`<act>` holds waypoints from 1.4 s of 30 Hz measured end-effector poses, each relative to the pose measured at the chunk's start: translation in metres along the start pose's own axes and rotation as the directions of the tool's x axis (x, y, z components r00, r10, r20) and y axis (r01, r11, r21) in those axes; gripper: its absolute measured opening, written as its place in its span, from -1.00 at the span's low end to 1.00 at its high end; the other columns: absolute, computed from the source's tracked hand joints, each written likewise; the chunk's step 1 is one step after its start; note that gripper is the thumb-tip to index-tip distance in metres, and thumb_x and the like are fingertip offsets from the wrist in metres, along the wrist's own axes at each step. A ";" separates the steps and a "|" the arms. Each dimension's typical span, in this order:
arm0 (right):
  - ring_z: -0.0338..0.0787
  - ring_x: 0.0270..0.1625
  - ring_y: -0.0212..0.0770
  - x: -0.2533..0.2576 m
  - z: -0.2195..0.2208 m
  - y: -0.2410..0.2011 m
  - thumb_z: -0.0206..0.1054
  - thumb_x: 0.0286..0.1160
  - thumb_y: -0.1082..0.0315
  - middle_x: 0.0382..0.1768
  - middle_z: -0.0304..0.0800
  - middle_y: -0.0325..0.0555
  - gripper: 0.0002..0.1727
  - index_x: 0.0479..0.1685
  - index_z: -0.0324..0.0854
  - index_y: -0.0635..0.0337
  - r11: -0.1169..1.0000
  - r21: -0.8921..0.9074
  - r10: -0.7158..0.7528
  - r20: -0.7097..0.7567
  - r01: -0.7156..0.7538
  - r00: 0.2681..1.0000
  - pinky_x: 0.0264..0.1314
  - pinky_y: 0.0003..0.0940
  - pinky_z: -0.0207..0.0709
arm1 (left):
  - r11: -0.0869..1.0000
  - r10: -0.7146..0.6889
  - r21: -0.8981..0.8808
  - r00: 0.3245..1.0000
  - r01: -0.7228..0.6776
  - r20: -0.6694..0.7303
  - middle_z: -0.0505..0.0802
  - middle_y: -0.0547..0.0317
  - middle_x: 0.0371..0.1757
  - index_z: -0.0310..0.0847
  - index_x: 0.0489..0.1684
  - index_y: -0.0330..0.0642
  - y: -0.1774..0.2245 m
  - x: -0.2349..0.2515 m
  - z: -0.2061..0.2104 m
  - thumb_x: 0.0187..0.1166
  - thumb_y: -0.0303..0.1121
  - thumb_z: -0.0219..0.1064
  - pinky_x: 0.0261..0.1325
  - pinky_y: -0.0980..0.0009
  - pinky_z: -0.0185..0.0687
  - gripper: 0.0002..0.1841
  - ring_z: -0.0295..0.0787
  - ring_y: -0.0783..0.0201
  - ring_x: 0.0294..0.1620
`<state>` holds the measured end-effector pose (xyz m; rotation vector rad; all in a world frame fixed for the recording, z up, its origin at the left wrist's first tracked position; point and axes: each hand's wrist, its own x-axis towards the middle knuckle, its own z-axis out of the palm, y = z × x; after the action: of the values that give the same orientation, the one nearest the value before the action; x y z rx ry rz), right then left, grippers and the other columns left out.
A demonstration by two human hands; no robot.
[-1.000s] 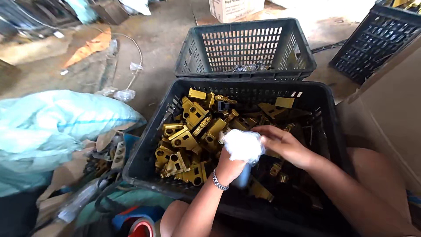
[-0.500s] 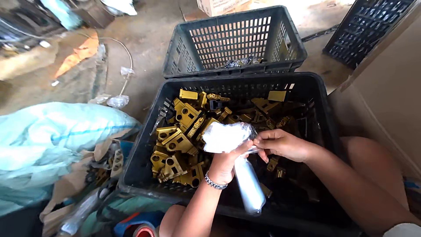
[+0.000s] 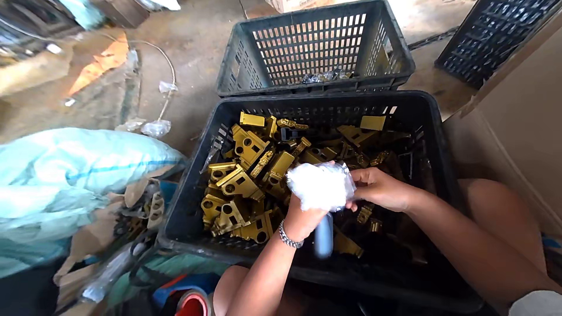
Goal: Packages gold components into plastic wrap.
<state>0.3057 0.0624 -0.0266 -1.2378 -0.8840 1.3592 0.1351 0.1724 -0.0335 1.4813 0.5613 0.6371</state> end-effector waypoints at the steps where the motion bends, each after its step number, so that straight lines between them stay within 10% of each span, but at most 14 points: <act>1: 0.80 -0.38 -0.51 0.000 0.000 -0.002 0.26 0.63 0.49 -0.42 0.83 -0.43 -0.89 -0.22 0.68 0.14 1.000 -0.002 0.007 0.002 -0.007 1.000 -0.22 -0.59 0.73 | 0.997 -0.004 0.077 0.998 0.008 -0.058 0.86 0.24 -0.12 0.64 0.09 -0.38 0.002 0.005 -0.002 0.22 -0.62 0.53 0.13 0.48 0.74 -0.59 0.80 0.49 -0.03; 3: 0.75 -0.47 -0.55 0.000 -0.002 -0.007 0.30 0.62 0.46 -0.50 0.78 -0.44 -0.87 -0.33 0.63 0.09 0.999 -0.047 0.027 -0.025 -0.028 0.999 -0.34 -0.65 0.67 | 0.919 0.159 0.386 0.971 -0.080 -0.178 0.81 0.17 -0.24 0.66 -0.04 -0.40 -0.002 0.018 -0.008 0.24 -0.58 0.55 0.00 0.48 0.69 -0.68 0.76 0.47 -0.15; 6: 0.62 -0.63 -0.56 -0.001 -0.008 -0.008 0.45 0.48 0.46 -0.62 0.68 -0.42 -0.76 -0.49 0.52 0.06 0.992 -0.115 0.030 -0.184 -0.051 0.982 -0.53 -0.69 0.53 | 0.576 0.551 0.774 0.824 -0.261 -0.132 0.85 -0.34 -0.24 0.69 -0.17 -0.62 -0.018 0.037 -0.034 0.09 -0.44 0.57 0.04 -0.09 0.67 -0.59 0.86 -0.15 -0.12; 9: 0.48 -0.72 -0.59 0.001 -0.001 -0.006 0.66 0.17 0.41 -0.74 0.55 -0.41 -0.58 -0.68 0.40 0.03 0.974 -0.227 -0.091 -0.306 0.020 0.948 -0.63 -0.68 0.39 | 0.861 0.282 0.475 0.948 -0.182 -0.150 0.84 0.10 -0.16 0.64 0.06 -0.41 -0.002 0.026 -0.025 0.21 -0.40 0.64 0.07 0.35 0.74 -0.54 0.81 0.36 -0.08; 12: 0.65 -0.37 -0.70 0.004 0.011 0.005 0.74 0.02 0.07 -0.48 0.74 -0.38 -0.57 -0.45 0.70 0.23 0.828 -0.513 -0.282 -0.032 0.226 0.959 -0.22 -0.69 0.58 | 0.990 -0.117 -0.069 0.987 0.125 0.109 0.85 0.27 -0.38 0.70 -0.15 -0.26 0.004 0.003 0.007 0.01 -0.53 0.73 -0.21 0.45 0.78 -0.58 0.79 0.45 -0.38; 15: 0.48 -0.62 -0.68 0.006 0.000 -0.005 0.69 0.12 0.24 -0.68 0.54 -0.52 -0.61 -0.68 0.47 0.01 0.921 -0.377 -0.128 -0.057 0.097 0.990 -0.53 -0.70 0.37 | 0.971 0.152 0.187 0.988 -0.149 -0.001 0.87 0.24 -0.21 0.71 -0.03 -0.36 0.005 0.000 -0.009 0.13 -0.50 0.68 0.07 0.49 0.78 -0.59 0.82 0.52 -0.12; 19: 0.80 -0.24 -0.13 0.043 -0.039 0.014 0.44 0.61 0.19 -0.21 0.77 0.10 -0.62 0.00 0.60 0.41 0.835 -0.458 0.159 -0.329 -0.304 0.931 -0.06 -0.21 0.73 | 0.793 0.466 0.507 0.872 -0.337 -0.150 0.84 0.18 -0.29 0.65 -0.08 -0.44 0.000 0.015 -0.034 0.06 -0.45 0.63 -0.07 0.49 0.74 -0.56 0.79 0.54 -0.21; 22: 0.50 0.57 0.37 0.070 -0.036 0.066 0.31 0.60 -0.21 0.48 0.49 0.52 -0.07 0.57 0.34 0.56 0.472 -0.696 0.381 -0.392 -0.541 0.837 0.62 0.33 0.27 | 0.872 0.335 0.455 0.897 -0.180 -0.288 0.84 0.20 -0.21 0.61 0.10 -0.41 0.004 0.017 -0.035 0.13 -0.49 0.66 -0.03 0.45 0.75 -0.49 0.78 0.53 -0.15; 25: 0.36 0.69 0.36 0.070 -0.011 0.082 0.61 0.36 -0.02 0.60 0.35 0.50 0.10 0.72 0.08 0.55 0.468 -0.697 0.368 -0.406 -0.544 0.837 0.72 0.23 0.20 | 0.899 0.312 0.406 0.893 -0.166 -0.325 0.83 0.25 -0.23 0.61 0.04 -0.43 0.012 0.016 -0.035 0.05 -0.58 0.66 -0.01 0.55 0.72 -0.49 0.75 0.60 -0.17; 30: 0.51 0.51 0.39 0.044 -0.022 0.035 0.65 0.30 0.18 0.40 0.53 0.49 -0.29 0.39 0.57 0.47 0.568 -0.722 0.164 -0.371 -0.395 0.914 0.58 0.35 0.30 | 0.898 0.239 0.432 0.921 -0.088 -0.308 0.84 0.13 -0.18 0.61 0.09 -0.45 0.016 0.015 -0.044 0.12 -0.49 0.67 0.06 0.43 0.72 -0.48 0.78 0.49 -0.11; 35: 0.89 -0.14 -0.26 -0.022 -0.003 -0.034 0.57 0.25 0.28 0.07 0.77 -0.10 -0.28 0.47 0.40 0.21 0.942 -0.335 -0.113 -0.360 -0.015 0.926 -0.17 -0.31 0.88 | 0.882 0.304 0.441 0.916 -0.167 -0.260 0.87 0.07 -0.19 0.64 0.05 -0.47 0.011 0.018 -0.033 0.05 -0.47 0.69 0.06 0.35 0.75 -0.46 0.82 0.42 -0.12; 39: 0.85 -0.06 -0.43 -0.005 0.032 -0.019 0.53 0.36 0.22 -0.04 0.84 -0.08 -0.45 0.28 0.55 0.35 0.797 -0.594 -0.337 -0.290 0.108 0.896 0.05 -0.45 0.76 | 0.999 0.035 -0.018 0.975 -0.040 -0.222 0.86 0.14 -0.12 0.59 0.12 -0.39 0.014 0.010 -0.010 0.13 -0.66 0.60 0.14 0.41 0.77 -0.50 0.82 0.42 -0.03; 42: 0.87 -0.02 0.16 0.017 0.051 -0.004 0.42 0.45 0.38 0.13 0.75 0.35 -0.54 0.26 0.54 0.50 0.509 -0.859 -0.415 -0.300 -0.054 0.859 0.06 0.09 0.74 | 0.972 -0.100 -0.232 0.958 0.036 -0.267 0.84 0.12 -0.15 0.57 0.11 -0.37 0.026 0.010 -0.012 0.24 -0.77 0.47 0.10 0.42 0.76 -0.57 0.80 0.38 -0.08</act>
<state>0.2584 0.0857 -0.0166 -2.0384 -1.3326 0.2944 0.1325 0.1876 -0.0076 1.1615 0.7283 0.8330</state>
